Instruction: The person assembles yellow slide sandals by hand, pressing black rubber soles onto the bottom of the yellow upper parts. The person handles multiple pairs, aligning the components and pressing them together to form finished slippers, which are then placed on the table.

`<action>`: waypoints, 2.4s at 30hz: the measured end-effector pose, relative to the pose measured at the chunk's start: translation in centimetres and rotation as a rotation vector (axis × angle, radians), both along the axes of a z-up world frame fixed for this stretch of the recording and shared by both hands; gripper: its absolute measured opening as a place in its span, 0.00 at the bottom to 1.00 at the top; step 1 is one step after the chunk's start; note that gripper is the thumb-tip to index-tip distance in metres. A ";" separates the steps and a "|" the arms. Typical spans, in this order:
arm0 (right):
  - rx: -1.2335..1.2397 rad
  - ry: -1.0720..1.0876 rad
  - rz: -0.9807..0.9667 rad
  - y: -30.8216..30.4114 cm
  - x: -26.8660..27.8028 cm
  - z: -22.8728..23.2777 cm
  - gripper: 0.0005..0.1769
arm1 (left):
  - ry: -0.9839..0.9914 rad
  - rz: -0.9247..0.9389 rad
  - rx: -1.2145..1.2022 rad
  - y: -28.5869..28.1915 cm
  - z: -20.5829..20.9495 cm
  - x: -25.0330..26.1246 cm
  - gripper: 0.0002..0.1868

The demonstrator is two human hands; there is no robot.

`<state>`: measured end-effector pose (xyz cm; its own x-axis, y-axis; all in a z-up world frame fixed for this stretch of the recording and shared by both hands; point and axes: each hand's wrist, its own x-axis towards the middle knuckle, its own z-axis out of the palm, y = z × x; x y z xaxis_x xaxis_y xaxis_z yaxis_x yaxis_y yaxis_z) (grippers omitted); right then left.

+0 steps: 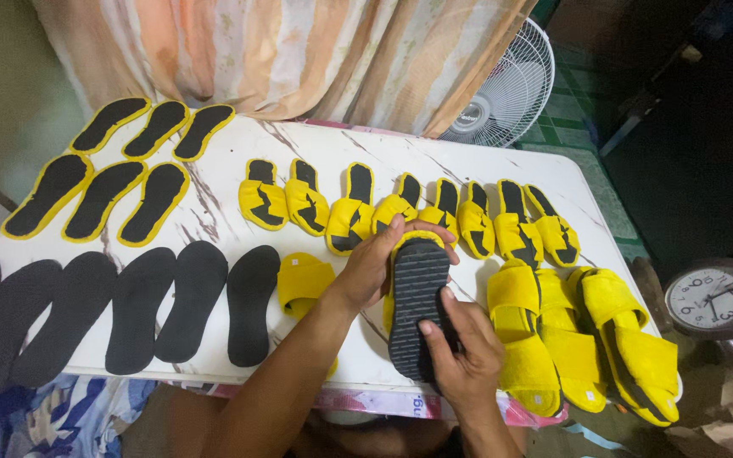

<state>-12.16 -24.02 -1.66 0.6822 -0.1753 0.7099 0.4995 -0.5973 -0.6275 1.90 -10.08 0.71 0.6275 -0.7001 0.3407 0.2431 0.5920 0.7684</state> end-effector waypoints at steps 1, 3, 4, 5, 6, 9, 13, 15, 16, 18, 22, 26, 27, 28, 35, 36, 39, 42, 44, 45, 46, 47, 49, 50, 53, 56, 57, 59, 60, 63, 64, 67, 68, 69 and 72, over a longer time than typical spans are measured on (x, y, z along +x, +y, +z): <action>-0.005 -0.006 0.004 0.1 0.1 0.0 0.28 | 0.001 0.007 0.017 0.0 0.1 -0.2 0.36; -0.013 -0.011 0.003 0.1 0.2 -0.1 0.28 | 0.002 0.021 0.050 0.1 0.4 -0.5 0.37; -0.016 -0.009 -0.001 0.1 0.3 -0.1 0.28 | -0.013 0.018 0.044 0.1 0.5 -0.6 0.37; -0.019 -0.006 -0.004 0.1 0.3 -0.1 0.28 | -0.028 0.016 0.038 0.1 0.6 -0.7 0.37; -0.020 -0.010 -0.002 0.1 0.4 -0.1 0.28 | -0.042 0.014 0.034 0.2 0.6 -0.8 0.37; -0.019 -0.019 0.007 0.1 0.4 -0.3 0.28 | -0.025 0.028 0.060 0.2 0.6 -0.9 0.37; -0.001 -0.024 0.020 0.2 0.4 -0.6 0.28 | -0.029 0.009 0.035 0.4 0.4 -0.9 0.37; 0.009 -0.012 0.023 0.1 0.4 -0.7 0.28 | -0.021 0.009 0.023 0.4 0.3 -0.9 0.36; 0.012 0.001 0.022 0.1 0.5 -0.7 0.29 | -0.023 0.008 0.022 0.4 0.3 -0.9 0.36; 0.014 0.013 0.018 0.0 0.5 -0.7 0.29 | -0.028 0.003 0.021 0.4 0.2 -0.8 0.36; 0.007 0.014 -0.003 0.1 0.5 -0.7 0.28 | -0.015 0.006 0.028 0.2 0.0 -0.9 0.37; -0.013 0.042 -0.044 0.4 0.5 -0.3 0.27 | -0.015 0.027 0.033 0.1 -0.1 -0.8 0.37; -0.019 0.051 -0.056 0.5 0.5 -0.2 0.27 | -0.018 0.039 0.039 0.1 -0.1 -0.8 0.38; -0.024 0.060 -0.068 0.5 0.6 -0.1 0.27 | -0.027 0.047 0.045 0.1 -0.1 -0.8 0.38; 0.031 0.130 -0.085 0.8 0.7 0.4 0.27 | -0.061 0.070 0.104 -0.2 -0.1 -0.6 0.41; 0.042 0.129 -0.083 0.9 0.7 0.4 0.27 | -0.033 0.055 0.099 -0.3 -0.1 -0.6 0.41; 0.037 0.130 -0.093 0.8 0.8 0.6 0.27 | -0.040 0.079 0.115 0.0 0.3 -0.1 0.39; -0.009 0.180 -0.139 0.7 0.8 1.1 0.27 | -0.347 0.297 0.396 0.7 1.0 -0.1 0.22; -0.004 0.269 -0.170 0.7 0.7 1.5 0.27 | -0.436 0.394 0.529 0.9 1.8 -0.5 0.18; -0.047 0.246 -0.181 0.7 0.7 1.6 0.27 | -0.481 0.444 0.595 1.0 2.2 -0.7 0.15; -0.092 0.223 -0.191 0.7 0.8 1.8 0.27 | -0.496 0.464 0.584 0.9 2.6 -0.9 0.15; -0.136 0.199 -0.201 0.8 0.8 1.9 0.27 | -0.511 0.484 0.573 0.8 2.9 -1.0 0.15; -0.149 0.217 -0.204 0.8 0.8 2.1 0.28 | -0.540 0.522 0.550 0.8 3.3 -1.3 0.15; -0.155 0.227 -0.208 0.8 0.8 2.2 0.28 | -0.555 0.537 0.539 0.8 3.4 -1.5 0.14; -0.162 0.245 -0.186 0.8 0.6 2.5 0.27 | -0.520 0.541 0.518 0.8 3.2 -1.7 0.13; -0.165 0.237 -0.179 1.2 0.3 2.6 0.28 | -0.501 0.574 0.503 0.6 2.5 -1.6 0.11; -0.134 0.261 -0.157 1.1 0.3 2.6 0.28 | -0.504 0.593 0.498 0.4 2.2 -1.6 0.11; -0.072 0.304 -0.117 1.0 0.3 2.7 0.28 | -0.464 0.586 0.493 0.3 1.7 -1.6 0.11; -0.063 0.315 -0.108 0.8 0.4 2.7 0.29 | -0.443 0.582 0.490 0.2 1.5 -1.5 0.11; -0.046 0.333 -0.065 0.4 0.7 2.6 0.31 | -0.404 0.594 0.470 0.1 1.0 -1.3 0.11; -0.048 0.330 -0.039 0.1 0.9 2.6 0.32 | -0.344 0.565 0.449 -0.1 0.9 -1.1 0.11; 0.021 0.404 0.059 -0.9 1.1 2.7 0.40 | -0.216 0.503 0.416 -0.3 0.6 -0.6 0.11; 0.055 0.439 0.096 -1.4 1.2 2.8 0.43 | -0.211 0.502 0.425 -0.2 0.5 -0.5 0.11; 0.077 0.570 0.026 -1.8 1.3 2.8 0.49 | -0.206 0.500 0.435 0.0 0.5 -0.5 0.11; 0.123 0.710 0.022 -3.6 1.5 2.1 0.62 | -0.251 0.588 0.360 0.6 0.3 0.0 0.12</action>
<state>-10.62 -27.65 0.48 0.9760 -0.2063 0.0696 -0.0429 -0.4958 -0.8674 1.92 -9.46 0.97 0.8674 -0.3671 0.3358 -0.2458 0.2705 0.9308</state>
